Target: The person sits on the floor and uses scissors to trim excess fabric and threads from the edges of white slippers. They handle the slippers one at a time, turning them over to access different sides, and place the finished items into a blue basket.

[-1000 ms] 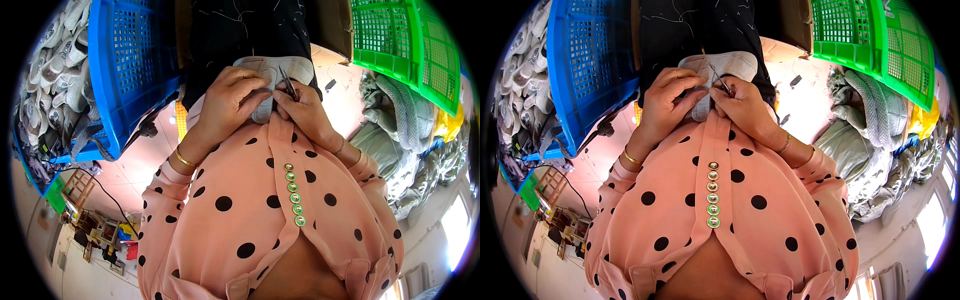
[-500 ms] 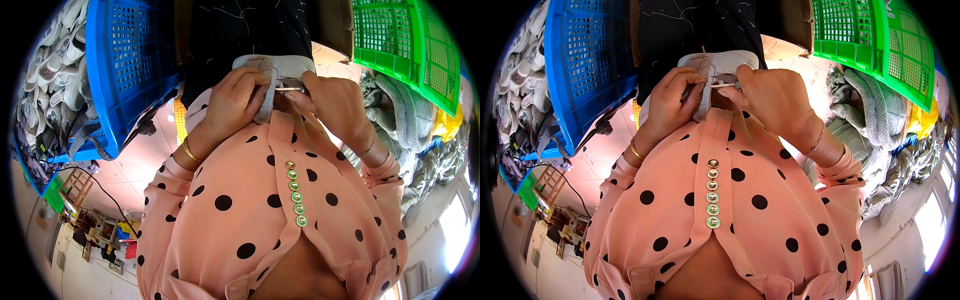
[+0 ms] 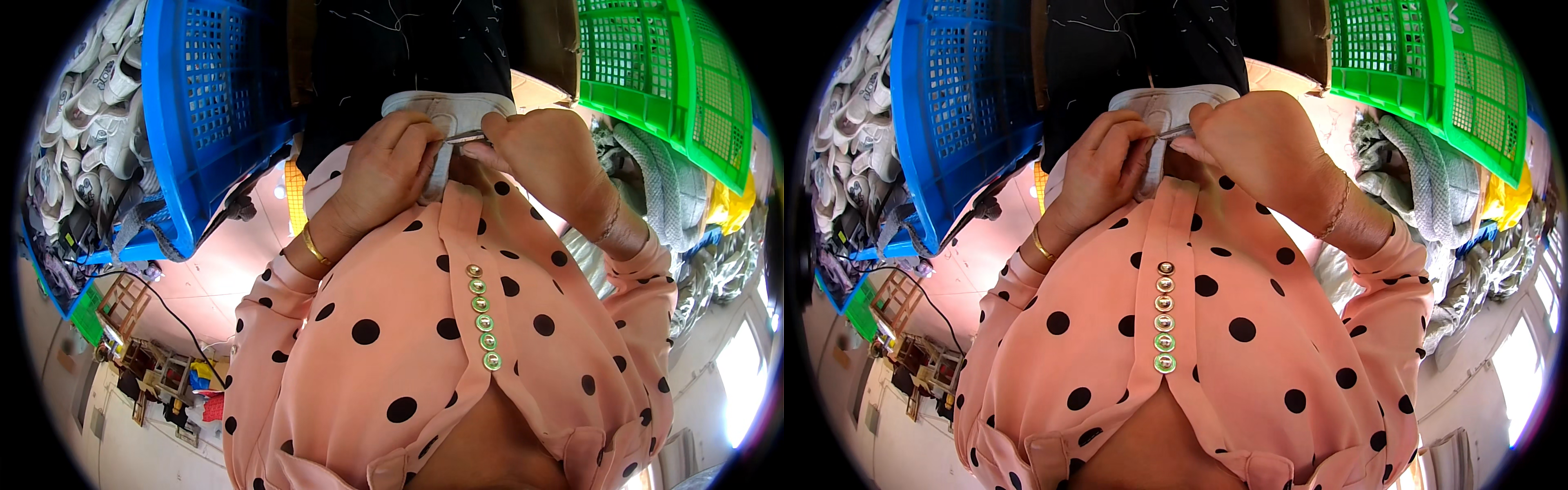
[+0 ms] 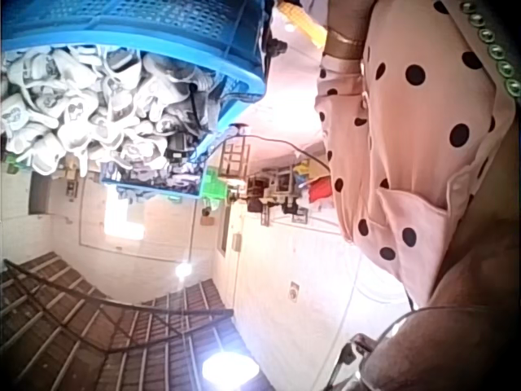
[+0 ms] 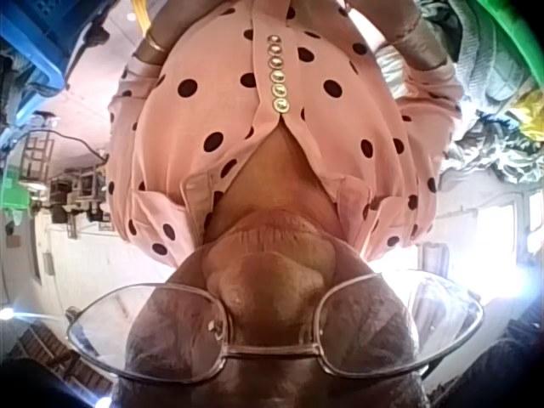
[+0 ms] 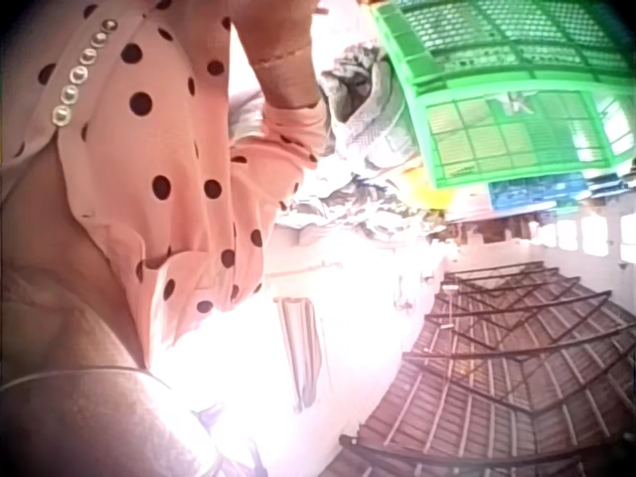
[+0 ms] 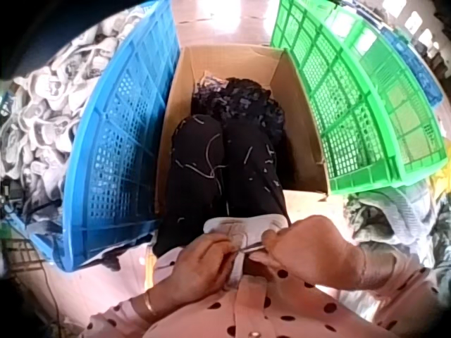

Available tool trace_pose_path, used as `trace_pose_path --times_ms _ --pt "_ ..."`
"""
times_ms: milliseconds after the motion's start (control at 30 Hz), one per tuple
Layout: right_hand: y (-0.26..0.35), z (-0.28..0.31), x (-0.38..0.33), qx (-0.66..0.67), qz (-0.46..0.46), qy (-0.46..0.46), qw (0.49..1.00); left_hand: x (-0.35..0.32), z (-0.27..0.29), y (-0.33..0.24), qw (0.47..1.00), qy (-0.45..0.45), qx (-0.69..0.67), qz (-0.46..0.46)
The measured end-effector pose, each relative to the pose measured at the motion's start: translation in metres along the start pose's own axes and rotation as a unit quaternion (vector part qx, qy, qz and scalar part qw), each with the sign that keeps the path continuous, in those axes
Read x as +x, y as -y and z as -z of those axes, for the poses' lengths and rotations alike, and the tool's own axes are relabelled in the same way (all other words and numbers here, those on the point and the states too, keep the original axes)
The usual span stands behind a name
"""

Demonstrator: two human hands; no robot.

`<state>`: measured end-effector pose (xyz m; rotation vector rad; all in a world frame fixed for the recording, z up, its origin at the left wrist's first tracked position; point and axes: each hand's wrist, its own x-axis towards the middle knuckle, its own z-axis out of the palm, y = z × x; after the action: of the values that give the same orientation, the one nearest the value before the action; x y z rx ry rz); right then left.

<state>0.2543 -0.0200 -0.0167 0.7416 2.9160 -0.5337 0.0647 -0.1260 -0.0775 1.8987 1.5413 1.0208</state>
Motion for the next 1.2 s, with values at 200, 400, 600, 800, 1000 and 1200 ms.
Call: trace_pose_path --times_ms 200,400,600,800,1000,1200 --pt "-0.004 0.002 0.004 -0.021 0.024 0.030 0.999 -0.005 0.000 0.006 0.995 -0.032 -0.055 0.073" --pt "-0.019 -0.031 -0.001 0.217 -0.162 -0.018 0.962 -0.007 0.016 0.010 0.993 0.014 -0.051 0.102" --pt "-0.032 -0.040 0.005 0.367 -0.183 -0.105 0.906 0.006 0.015 0.016 0.993 0.028 -0.102 0.043" --pt "-0.015 -0.004 0.007 0.519 -0.152 -0.175 0.823 0.047 0.039 0.005 0.939 0.056 -0.288 0.181" --pt "-0.001 -0.008 0.027 0.578 -0.131 -0.191 0.783 0.062 0.051 -0.012 0.951 0.110 -0.235 0.166" --pt "-0.002 -0.014 0.027 0.797 -0.118 -0.123 0.580 0.055 0.049 -0.011 0.912 0.107 -0.338 0.205"
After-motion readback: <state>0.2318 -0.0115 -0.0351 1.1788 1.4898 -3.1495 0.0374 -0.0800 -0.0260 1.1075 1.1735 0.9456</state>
